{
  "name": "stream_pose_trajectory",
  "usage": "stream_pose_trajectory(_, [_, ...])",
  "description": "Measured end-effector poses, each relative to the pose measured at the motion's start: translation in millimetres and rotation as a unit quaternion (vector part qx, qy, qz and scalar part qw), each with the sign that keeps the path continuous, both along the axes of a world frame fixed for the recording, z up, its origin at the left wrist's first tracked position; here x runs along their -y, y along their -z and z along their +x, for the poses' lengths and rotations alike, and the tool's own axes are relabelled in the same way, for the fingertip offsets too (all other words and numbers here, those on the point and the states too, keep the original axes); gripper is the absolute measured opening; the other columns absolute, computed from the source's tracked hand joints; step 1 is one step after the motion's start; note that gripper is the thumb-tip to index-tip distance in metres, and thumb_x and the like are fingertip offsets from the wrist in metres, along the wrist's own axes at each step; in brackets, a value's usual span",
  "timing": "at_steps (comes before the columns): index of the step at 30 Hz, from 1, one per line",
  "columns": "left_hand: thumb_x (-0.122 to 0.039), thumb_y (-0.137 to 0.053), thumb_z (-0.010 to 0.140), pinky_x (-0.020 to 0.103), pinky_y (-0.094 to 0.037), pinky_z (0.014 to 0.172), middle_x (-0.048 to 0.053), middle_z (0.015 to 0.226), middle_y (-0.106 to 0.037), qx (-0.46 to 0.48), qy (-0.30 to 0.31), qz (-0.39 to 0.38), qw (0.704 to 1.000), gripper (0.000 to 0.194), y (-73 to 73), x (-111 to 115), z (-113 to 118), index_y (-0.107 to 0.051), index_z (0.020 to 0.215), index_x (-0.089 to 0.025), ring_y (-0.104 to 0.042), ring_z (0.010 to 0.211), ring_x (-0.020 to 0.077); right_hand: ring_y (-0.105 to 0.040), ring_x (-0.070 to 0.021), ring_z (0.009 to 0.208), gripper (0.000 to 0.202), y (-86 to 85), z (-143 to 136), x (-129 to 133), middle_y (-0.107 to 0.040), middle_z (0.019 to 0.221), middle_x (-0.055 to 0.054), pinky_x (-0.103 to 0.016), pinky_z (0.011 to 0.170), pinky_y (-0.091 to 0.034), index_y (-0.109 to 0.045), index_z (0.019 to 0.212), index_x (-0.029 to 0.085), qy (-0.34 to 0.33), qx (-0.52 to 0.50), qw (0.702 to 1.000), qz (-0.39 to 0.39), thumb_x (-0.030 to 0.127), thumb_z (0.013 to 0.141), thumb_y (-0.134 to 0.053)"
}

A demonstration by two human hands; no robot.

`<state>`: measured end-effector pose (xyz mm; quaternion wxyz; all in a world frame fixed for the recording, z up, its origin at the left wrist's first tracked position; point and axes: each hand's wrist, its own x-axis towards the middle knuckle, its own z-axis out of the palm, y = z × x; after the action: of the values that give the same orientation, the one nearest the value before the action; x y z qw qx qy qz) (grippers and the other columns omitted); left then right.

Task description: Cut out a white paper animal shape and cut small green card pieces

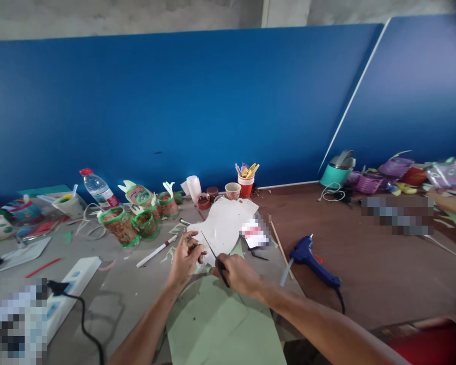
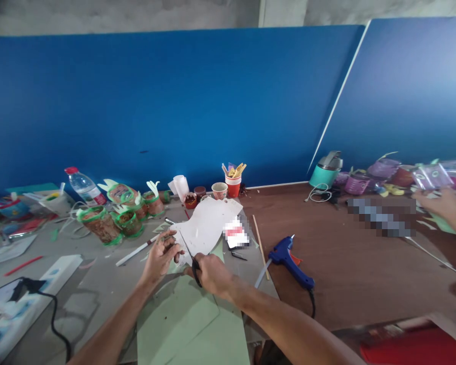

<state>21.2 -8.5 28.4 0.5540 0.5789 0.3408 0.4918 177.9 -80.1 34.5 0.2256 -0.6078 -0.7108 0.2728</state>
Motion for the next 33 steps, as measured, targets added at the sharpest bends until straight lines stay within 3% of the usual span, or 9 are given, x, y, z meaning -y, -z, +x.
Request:
stream_pose_trajectory(5, [-0.033, -0.066, 0.069, 0.022, -0.044, 0.047, -0.009, 0.058, -0.052, -0.010, -0.019, -0.006, 1.000, 0.036, 1.5, -4, -3, -0.048, 0.097, -0.018, -0.056, 0.047, 0.0101, -0.050, -0.0120, 0.058, 0.016, -4.7, 0, 0, -0.063, 0.066, -0.003, -0.020, 0.051, -0.030, -0.063, 0.083, 0.015, 0.028, -0.072, 0.997, 0.008, 0.031, 0.080, -0.060])
stream_pose_trajectory(9, [-0.039, -0.068, 0.068, 0.027, -0.049, 0.055, -0.008, 0.057, -0.055, 0.015, -0.040, -0.014, 0.999, 0.036, 6.3, -11, -6, -0.052, 0.092, -0.017, -0.054, 0.042, 0.0089, -0.052, -0.0124, 0.058, 0.021, -5.5, 1, 2, -0.062, 0.065, -0.002, -0.020, 0.051, -0.031, -0.062, 0.085, 0.016, 0.031, -0.105, 0.994, -0.003, 0.036, 0.079, -0.061])
stream_pose_trajectory(16, [-0.038, -0.071, 0.067, 0.032, -0.052, 0.065, -0.009, 0.056, -0.055, 0.048, -0.022, -0.027, 0.998, 0.037, 9.5, -14, -7, -0.053, 0.092, -0.017, -0.055, 0.043, 0.0087, -0.057, -0.0145, 0.064, 0.023, -4.1, 1, 4, -0.065, 0.072, -0.004, -0.020, 0.053, -0.031, -0.062, 0.086, 0.017, 0.011, -0.081, 0.996, -0.020, 0.039, 0.080, -0.060])
stream_pose_trajectory(26, [-0.035, -0.070, 0.067, 0.026, -0.049, 0.052, -0.009, 0.057, -0.054, 0.027, -0.034, -0.017, 0.999, 0.038, 0.3, -5, 0, -0.048, 0.092, -0.018, -0.056, 0.044, 0.0095, -0.055, -0.0134, 0.061, 0.022, 3.4, 0, 3, -0.064, 0.069, -0.003, -0.021, 0.051, -0.029, -0.060, 0.083, 0.018, 0.001, -0.059, 0.998, -0.011, 0.040, 0.079, -0.061])
stream_pose_trajectory(33, [-0.032, -0.069, 0.067, 0.022, -0.043, 0.044, -0.009, 0.056, -0.054, 0.038, -0.042, -0.003, 0.998, 0.035, -2.7, -1, 3, -0.048, 0.091, -0.018, -0.053, 0.040, 0.0085, -0.059, -0.0159, 0.063, 0.026, -6.1, -6, 7, -0.066, 0.073, -0.006, -0.021, 0.053, -0.030, -0.062, 0.092, 0.017, 0.003, -0.007, 1.000, -0.022, 0.040, 0.080, -0.060])
